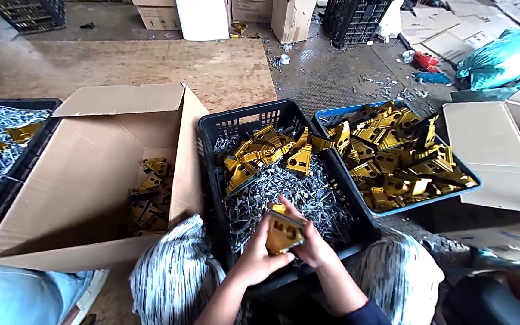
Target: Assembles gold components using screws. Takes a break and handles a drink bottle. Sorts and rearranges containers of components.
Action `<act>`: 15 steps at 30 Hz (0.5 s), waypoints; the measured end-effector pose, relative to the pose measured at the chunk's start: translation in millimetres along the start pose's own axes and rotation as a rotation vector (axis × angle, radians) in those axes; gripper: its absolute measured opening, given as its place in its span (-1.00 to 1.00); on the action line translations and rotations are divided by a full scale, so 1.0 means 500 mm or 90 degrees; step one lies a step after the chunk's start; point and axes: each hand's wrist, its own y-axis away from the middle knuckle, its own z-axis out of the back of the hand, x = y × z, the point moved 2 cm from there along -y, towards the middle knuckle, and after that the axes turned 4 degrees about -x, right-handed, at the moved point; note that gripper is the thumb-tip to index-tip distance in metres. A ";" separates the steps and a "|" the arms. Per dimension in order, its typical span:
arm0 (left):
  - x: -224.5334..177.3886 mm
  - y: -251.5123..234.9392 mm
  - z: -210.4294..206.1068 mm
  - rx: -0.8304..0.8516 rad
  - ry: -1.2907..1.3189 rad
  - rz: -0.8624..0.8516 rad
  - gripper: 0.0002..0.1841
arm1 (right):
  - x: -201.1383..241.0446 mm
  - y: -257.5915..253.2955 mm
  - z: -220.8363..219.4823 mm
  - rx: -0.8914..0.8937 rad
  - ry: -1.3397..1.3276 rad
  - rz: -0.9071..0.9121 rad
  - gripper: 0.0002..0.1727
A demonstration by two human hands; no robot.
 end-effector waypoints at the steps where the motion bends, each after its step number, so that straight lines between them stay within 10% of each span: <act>1: -0.001 0.006 0.003 -0.011 -0.073 -0.011 0.12 | 0.004 0.007 -0.005 0.008 -0.021 -0.013 0.38; 5: -0.032 0.043 0.031 -0.096 -0.256 -0.100 0.05 | 0.025 0.027 -0.014 0.006 0.135 0.125 0.13; 9: -0.054 0.092 0.050 -0.046 -0.100 -0.065 -0.30 | 0.034 0.069 -0.033 0.019 0.540 0.308 0.13; 15: -0.019 0.158 -0.014 -0.146 -0.113 -0.036 -0.64 | -0.014 0.140 -0.080 -0.030 1.014 0.464 -0.60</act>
